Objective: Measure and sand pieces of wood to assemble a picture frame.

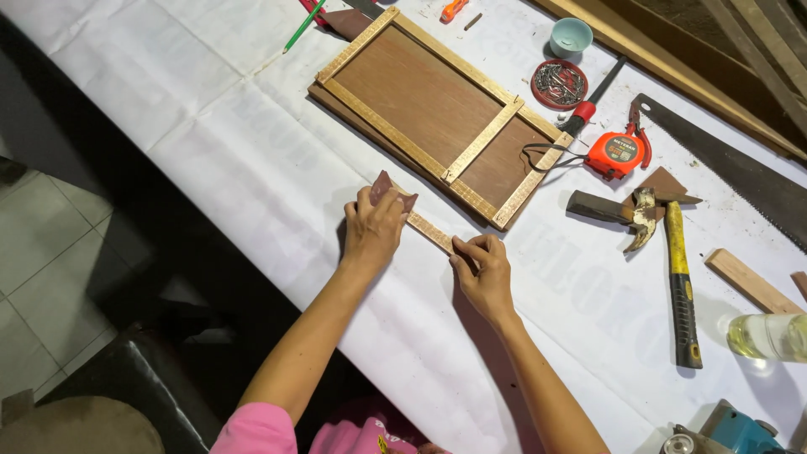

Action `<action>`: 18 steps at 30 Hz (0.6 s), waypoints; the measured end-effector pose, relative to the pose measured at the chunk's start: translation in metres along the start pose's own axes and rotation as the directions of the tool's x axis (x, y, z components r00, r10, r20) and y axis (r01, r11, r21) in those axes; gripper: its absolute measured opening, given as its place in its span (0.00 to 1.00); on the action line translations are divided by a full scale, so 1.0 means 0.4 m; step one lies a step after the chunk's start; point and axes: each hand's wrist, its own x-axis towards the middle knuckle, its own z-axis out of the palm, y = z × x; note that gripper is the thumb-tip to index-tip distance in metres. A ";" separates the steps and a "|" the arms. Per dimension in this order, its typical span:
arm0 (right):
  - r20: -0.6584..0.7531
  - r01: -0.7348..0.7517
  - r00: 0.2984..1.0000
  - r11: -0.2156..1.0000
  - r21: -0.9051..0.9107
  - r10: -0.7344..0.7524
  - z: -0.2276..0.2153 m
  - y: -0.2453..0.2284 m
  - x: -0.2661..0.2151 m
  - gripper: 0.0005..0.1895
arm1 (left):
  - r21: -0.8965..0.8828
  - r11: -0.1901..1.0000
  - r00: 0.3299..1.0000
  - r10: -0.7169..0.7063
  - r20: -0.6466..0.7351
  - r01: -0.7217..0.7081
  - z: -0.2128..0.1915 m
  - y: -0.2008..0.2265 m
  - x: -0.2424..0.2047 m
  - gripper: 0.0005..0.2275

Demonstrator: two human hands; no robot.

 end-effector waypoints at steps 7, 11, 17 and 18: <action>0.008 -0.045 0.999 0.999 0.024 0.044 0.002 0.009 0.006 0.12 | -0.047 0.989 0.979 0.133 -0.154 -0.141 -0.012 0.170 -0.077 0.12; 0.015 -0.046 0.999 0.999 0.026 0.046 -0.009 -0.007 0.009 0.12 | -0.077 0.981 0.981 0.168 -0.100 -0.176 0.022 0.160 -0.083 0.11; 0.038 -0.029 0.999 0.999 0.039 0.027 -0.008 0.003 0.013 0.13 | 0.030 0.996 0.993 0.085 -0.077 -0.083 0.023 0.062 -0.041 0.09; 0.038 -0.023 0.999 0.999 0.036 0.022 -0.007 0.002 0.014 0.13 | 0.031 0.998 0.996 0.053 -0.067 -0.051 0.014 0.052 -0.035 0.09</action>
